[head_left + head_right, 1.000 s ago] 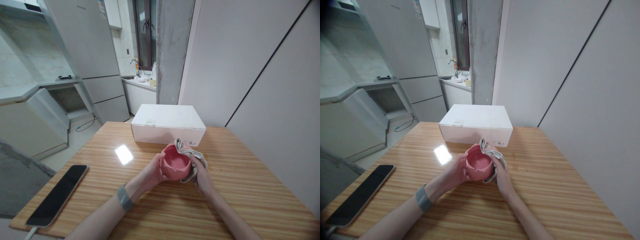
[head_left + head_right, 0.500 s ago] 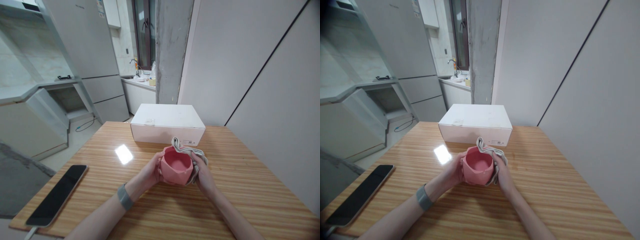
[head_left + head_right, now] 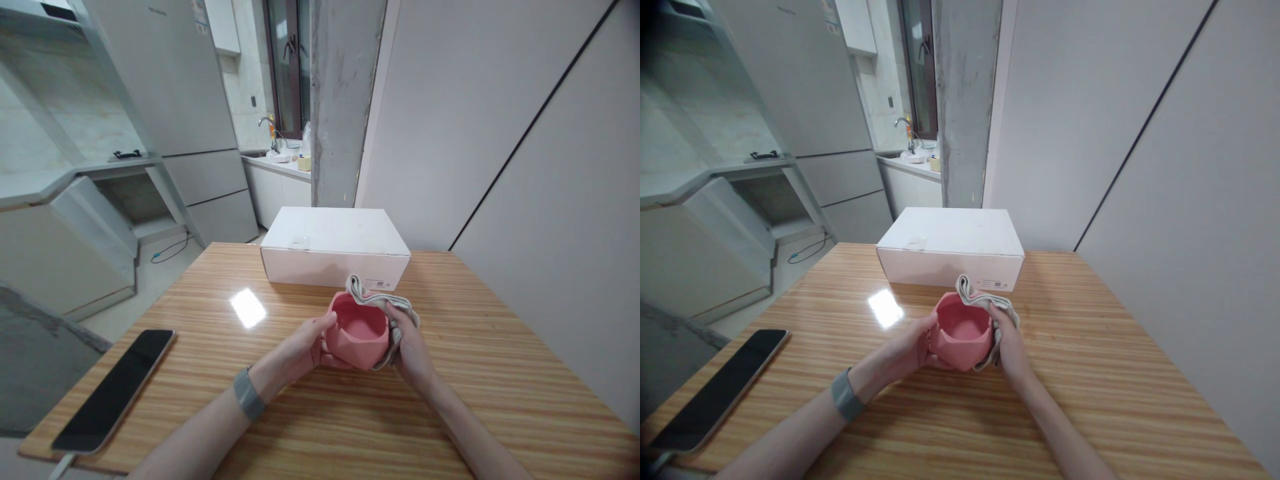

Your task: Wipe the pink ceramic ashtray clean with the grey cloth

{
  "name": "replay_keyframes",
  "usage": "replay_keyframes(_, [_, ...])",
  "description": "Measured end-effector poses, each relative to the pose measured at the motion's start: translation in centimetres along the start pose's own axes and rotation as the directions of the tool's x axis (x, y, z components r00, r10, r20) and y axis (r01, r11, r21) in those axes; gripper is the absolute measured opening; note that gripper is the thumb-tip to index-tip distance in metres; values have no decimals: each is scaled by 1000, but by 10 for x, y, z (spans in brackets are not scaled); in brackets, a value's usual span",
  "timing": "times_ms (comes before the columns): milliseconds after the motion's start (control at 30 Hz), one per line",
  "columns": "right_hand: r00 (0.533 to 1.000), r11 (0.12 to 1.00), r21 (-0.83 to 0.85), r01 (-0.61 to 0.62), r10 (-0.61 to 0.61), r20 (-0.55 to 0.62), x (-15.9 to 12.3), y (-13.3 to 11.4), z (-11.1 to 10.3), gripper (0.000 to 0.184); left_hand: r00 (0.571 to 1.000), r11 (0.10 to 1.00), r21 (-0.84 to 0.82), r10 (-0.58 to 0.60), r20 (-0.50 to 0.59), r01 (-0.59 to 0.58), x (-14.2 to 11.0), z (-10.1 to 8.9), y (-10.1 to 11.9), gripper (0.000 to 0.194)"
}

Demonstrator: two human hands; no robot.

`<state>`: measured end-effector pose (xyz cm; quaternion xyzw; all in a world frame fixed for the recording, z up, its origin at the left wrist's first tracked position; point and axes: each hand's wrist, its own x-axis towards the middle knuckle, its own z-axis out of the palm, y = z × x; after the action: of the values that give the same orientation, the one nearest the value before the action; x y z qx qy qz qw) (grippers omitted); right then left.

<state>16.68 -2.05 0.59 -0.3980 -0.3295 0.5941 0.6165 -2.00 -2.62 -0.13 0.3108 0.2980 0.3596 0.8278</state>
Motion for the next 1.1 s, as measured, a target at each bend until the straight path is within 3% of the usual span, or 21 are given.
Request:
replay_keyframes(133, [993,992,45,-118,118,10,-7,-12,10,23,992,990,-64,-124,9,124,4,-5,1,53])
replay_keyframes(233, [988,986,65,-154,154,14,-10,-15,13,22,994,992,-71,-107,-24,105,7,-7,-2,44])
replay_keyframes(500, [999,998,45,-35,35,-1,-4,-7,7,24,996,996,-64,55,-67,-59,6,5,-4,43])
replay_keyframes(667, [995,995,-25,100,-101,-20,1,5,-1,28,987,983,-85,159,-31,-162,3,13,-5,36])
replay_keyframes(767, [993,991,-61,116,-116,8,2,5,-2,27,992,989,-75,128,22,-126,0,12,-5,37])
replay_keyframes(967, [999,998,37,-43,42,9,-6,-13,8,23,996,999,-43,-20,82,24,-3,0,0,45])
replay_keyframes(1100, [991,988,73,-133,132,12,-11,-19,13,22,995,991,-92,-92,45,96,2,-3,0,52])
